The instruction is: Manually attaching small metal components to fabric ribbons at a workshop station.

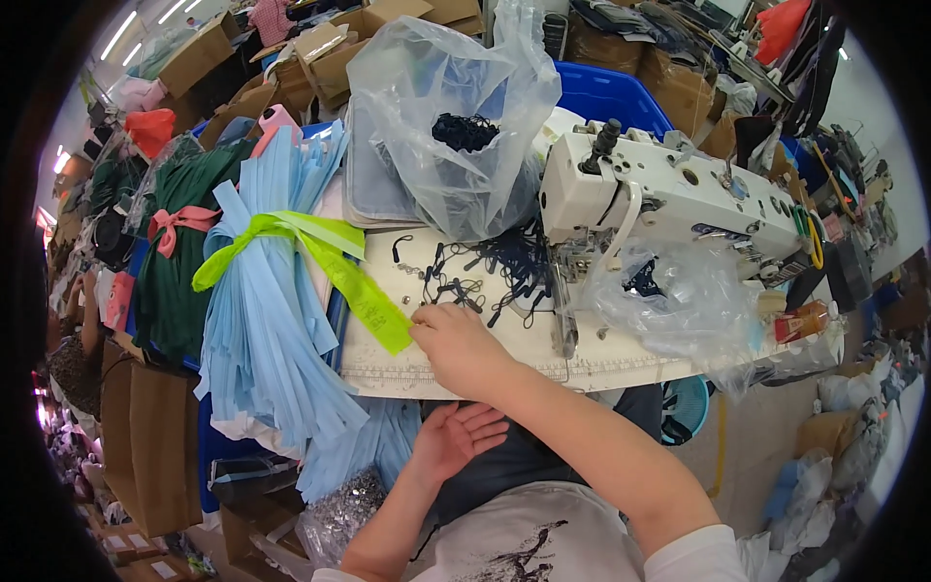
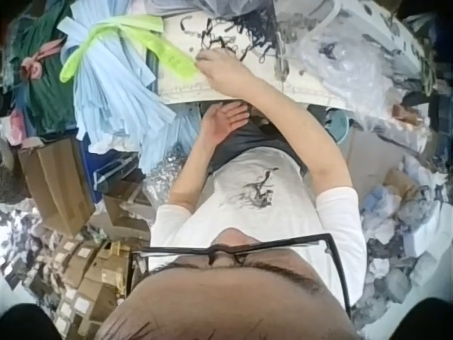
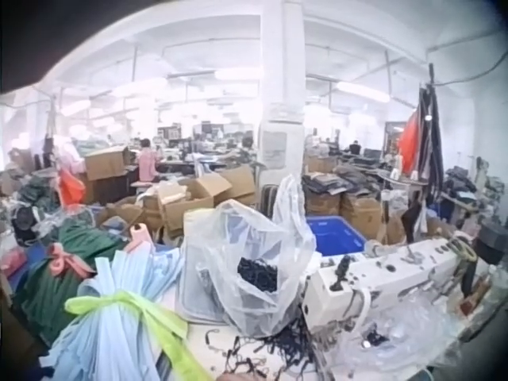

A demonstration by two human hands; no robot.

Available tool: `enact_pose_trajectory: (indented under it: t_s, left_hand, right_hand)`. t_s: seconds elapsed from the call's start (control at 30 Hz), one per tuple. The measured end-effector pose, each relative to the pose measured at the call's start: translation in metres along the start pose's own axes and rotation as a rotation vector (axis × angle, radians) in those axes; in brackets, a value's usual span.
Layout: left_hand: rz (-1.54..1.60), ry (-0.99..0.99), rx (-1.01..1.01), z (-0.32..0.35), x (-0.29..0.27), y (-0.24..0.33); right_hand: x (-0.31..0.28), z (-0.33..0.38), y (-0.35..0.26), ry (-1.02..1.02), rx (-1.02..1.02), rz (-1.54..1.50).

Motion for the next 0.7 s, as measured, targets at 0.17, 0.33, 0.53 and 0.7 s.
enact_pose_trajectory:
  t_s: [0.17,0.33,0.53,0.7]
  left_hand:
    - [-0.078,-0.068,0.058,-0.006,0.003,0.017]
    - [-0.05,-0.087,0.048,-0.004,0.004,0.016]
    - [-0.047,-0.087,0.05,-0.008,0.006,0.008]
    - [-0.036,-0.063,0.054,-0.007,0.003,0.008]
  right_hand:
    - [-0.002,0.005,-0.003,-0.102,-0.008,0.016]
    - [-0.01,-0.048,0.012,-0.021,0.014,0.021]
    - [0.004,-0.095,0.063,-0.021,0.209,0.072]
    - [0.028,-0.088,0.058,-0.196,0.247,0.068]
Point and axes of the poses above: each hand's wrist, its own z-axis away from the middle knuckle, its own x-axis out of the palm, y = z × x, the point moved 10 cm from there along -z, towards the middle knuckle, and after that the axes turned 6 degrees about -y, right-handed, at the moved point
